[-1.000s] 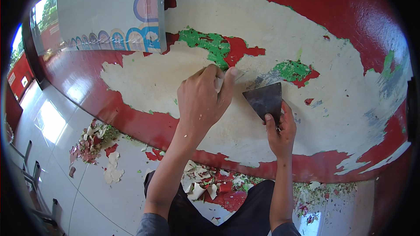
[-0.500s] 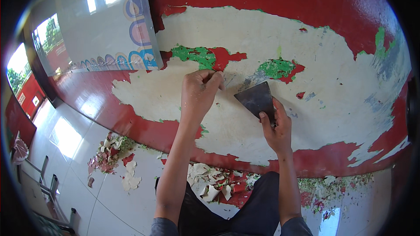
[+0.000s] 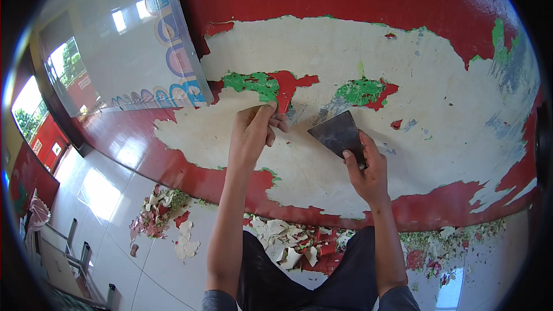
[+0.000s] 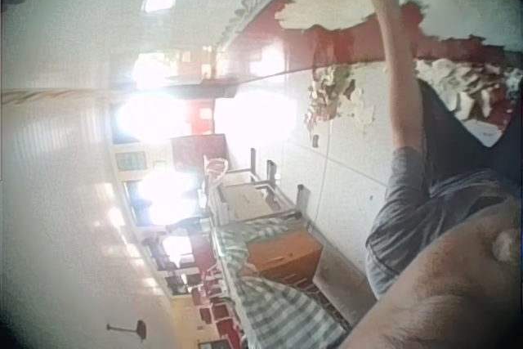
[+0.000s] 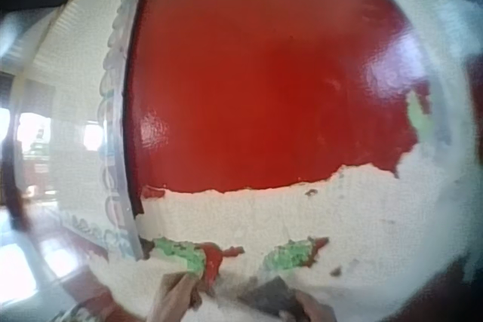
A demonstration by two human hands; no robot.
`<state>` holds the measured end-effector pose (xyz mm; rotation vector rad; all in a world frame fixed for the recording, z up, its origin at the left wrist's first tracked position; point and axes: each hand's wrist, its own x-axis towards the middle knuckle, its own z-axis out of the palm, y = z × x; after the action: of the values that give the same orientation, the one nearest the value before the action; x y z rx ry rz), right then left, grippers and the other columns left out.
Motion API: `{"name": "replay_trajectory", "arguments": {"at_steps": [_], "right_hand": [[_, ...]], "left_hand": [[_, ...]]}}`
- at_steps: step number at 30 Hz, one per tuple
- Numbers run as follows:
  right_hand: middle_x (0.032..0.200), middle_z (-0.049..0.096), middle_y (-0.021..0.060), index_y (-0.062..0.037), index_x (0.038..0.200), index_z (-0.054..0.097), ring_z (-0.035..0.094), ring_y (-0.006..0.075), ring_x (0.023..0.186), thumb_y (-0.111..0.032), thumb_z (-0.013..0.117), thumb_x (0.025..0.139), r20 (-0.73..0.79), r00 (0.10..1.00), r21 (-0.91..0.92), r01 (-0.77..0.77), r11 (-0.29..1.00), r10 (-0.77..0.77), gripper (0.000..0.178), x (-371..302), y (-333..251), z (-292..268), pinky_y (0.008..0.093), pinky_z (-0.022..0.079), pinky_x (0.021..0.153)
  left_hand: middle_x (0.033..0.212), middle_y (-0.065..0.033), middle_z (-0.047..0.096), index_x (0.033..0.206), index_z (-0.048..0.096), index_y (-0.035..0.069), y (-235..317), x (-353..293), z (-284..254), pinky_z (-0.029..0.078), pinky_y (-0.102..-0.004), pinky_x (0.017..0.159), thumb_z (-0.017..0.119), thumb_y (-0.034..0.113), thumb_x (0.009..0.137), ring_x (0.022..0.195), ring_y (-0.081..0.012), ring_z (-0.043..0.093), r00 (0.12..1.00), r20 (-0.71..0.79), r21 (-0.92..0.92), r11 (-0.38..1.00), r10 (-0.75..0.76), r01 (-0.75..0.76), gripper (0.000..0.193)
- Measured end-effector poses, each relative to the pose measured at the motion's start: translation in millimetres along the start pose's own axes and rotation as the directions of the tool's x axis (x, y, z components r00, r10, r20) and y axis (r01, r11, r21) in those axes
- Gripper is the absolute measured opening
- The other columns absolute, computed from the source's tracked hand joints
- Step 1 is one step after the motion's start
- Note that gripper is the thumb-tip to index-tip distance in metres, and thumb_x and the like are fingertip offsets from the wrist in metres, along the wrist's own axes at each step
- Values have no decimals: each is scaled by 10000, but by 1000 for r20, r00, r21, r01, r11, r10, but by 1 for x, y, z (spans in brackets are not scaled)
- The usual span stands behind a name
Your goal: The person scrapes old peeling paint and plaster off a wall using a putty knife scraper tool.
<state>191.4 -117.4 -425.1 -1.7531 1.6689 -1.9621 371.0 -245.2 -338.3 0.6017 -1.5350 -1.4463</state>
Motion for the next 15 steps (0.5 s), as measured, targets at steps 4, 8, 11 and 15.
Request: {"name": "replay_trajectory", "arguments": {"at_steps": [4,8,11,15], "right_hand": [[970,658,221,71,1182,505,683,269,843,-16,617,840,-8,1000,-6,27,1000,-27,371,1,2,1,290,501,716],[957,659,221,65,1186,505,685,263,832,-17,618,839,-12,1000,8,18,1000,-18,374,1,1,4,288,501,709],[948,659,222,61,1187,507,686,266,822,-23,620,839,-22,1000,-2,20,1000,-20,375,0,4,3,288,500,701],[938,660,221,58,1184,510,687,275,806,-34,621,840,-25,999,-23,30,999,-31,373,0,2,2,294,503,693]], "left_hand": [[528,-38,535,724,631,-51,5,-4,6,318,-245,427,548,346,906,422,-63,395,983,-136,326,943,121,-71,444],[667,-122,649,705,618,-7,13,-1,9,322,-214,421,583,359,899,434,-57,417,987,-107,434,899,118,-60,416],[542,-28,560,729,656,-37,4,4,10,304,-226,427,594,272,899,418,-41,364,979,-82,291,944,188,-157,358],[606,-60,607,748,651,-17,3,5,12,292,-213,420,597,204,888,432,-37,368,979,-76,78,980,190,-184,267]]}}
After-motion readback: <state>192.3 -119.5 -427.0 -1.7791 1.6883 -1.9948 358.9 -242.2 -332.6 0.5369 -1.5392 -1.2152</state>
